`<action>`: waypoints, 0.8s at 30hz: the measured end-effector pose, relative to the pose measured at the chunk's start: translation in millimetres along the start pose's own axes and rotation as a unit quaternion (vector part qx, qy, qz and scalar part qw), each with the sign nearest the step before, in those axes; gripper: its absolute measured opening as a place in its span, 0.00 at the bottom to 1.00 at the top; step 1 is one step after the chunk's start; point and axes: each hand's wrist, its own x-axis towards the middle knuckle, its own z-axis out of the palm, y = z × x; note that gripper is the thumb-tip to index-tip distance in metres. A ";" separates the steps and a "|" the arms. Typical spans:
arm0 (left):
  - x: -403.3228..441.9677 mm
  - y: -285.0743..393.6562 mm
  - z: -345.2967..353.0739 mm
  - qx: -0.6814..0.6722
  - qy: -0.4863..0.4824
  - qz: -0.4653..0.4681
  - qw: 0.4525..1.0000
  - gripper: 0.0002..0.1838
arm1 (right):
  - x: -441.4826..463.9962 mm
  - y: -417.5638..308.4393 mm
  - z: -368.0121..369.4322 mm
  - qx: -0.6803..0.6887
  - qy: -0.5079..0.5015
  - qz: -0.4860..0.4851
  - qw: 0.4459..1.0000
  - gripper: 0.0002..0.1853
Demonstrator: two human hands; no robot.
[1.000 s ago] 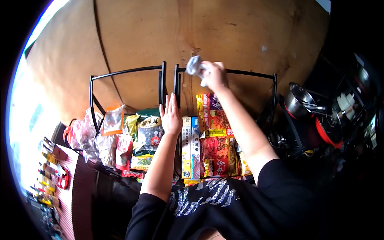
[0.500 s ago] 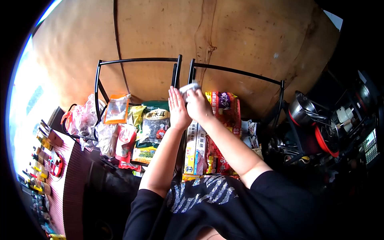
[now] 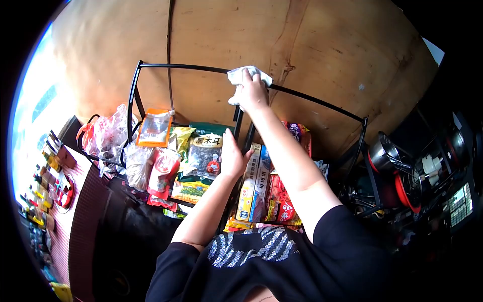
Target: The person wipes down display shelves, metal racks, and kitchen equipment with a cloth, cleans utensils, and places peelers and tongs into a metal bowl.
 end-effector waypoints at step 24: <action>10.3 -46.5 -25.7 -0.466 -0.185 -0.122 0.857 0.33 | -160.4 3.7 6.3 0.013 -0.019 0.063 0.998 0.30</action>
